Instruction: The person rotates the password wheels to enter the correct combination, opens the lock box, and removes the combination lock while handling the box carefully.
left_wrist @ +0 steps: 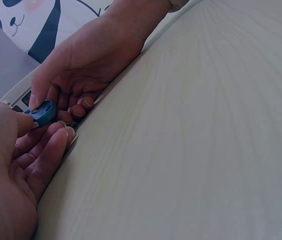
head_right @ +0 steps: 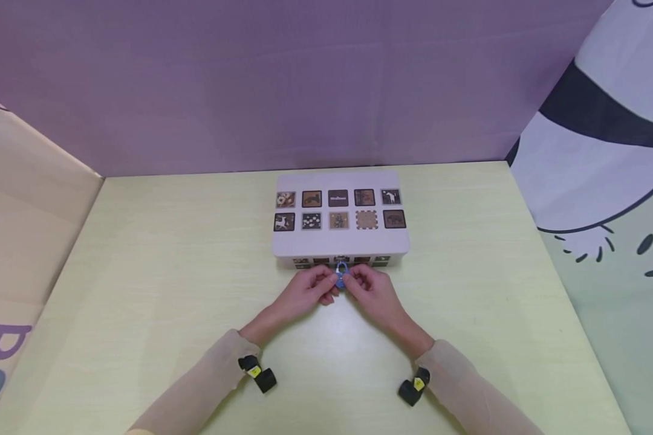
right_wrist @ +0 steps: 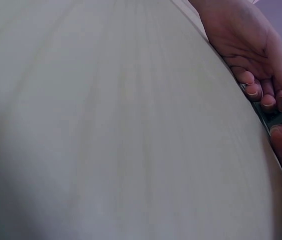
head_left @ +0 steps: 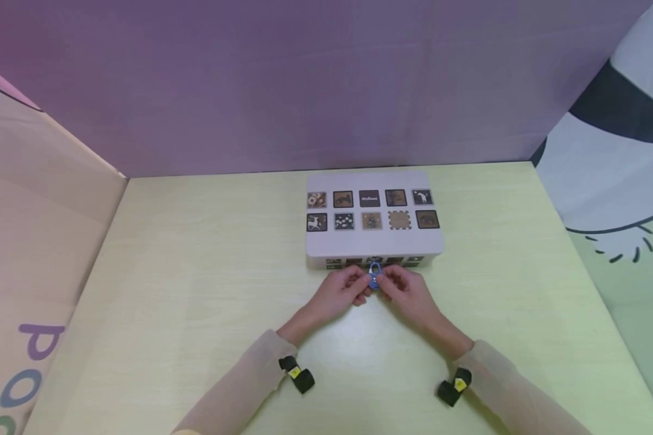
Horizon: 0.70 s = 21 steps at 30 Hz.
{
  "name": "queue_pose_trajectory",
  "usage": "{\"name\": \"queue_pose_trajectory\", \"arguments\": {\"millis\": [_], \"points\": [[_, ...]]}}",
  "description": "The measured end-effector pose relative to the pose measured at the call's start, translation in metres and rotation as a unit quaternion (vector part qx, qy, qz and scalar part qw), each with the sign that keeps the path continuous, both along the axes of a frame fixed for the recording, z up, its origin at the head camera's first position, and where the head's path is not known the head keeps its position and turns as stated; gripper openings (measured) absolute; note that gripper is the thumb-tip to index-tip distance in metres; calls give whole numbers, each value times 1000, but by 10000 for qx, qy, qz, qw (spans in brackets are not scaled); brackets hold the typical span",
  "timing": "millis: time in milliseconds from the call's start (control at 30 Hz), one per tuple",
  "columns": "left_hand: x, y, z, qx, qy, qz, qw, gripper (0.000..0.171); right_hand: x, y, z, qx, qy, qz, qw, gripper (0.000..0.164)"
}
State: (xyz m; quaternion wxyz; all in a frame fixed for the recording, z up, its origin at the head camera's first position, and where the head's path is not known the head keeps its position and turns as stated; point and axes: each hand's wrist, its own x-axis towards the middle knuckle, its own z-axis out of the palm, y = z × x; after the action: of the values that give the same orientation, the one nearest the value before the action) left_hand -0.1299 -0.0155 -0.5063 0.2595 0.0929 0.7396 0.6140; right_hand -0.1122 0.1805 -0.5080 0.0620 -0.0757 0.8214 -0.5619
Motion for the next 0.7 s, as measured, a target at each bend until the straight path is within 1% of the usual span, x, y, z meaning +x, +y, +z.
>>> {"name": "queue_pose_trajectory", "arguments": {"millis": [233, 567, 700], "points": [[1, 0, 2, -3, 6, -9, 10000, 24, 0, 1, -1, 24, 35, -6, 10000, 15], [0, 0, -1, 9, -5, 24, 10000, 24, -1, 3, -3, -403, -217, -146, 9988, 20], [0, 1, -1, 15, -23, 13, 10000, 24, 0, 5, -3, -464, -188, -182, 9986, 20]]}}
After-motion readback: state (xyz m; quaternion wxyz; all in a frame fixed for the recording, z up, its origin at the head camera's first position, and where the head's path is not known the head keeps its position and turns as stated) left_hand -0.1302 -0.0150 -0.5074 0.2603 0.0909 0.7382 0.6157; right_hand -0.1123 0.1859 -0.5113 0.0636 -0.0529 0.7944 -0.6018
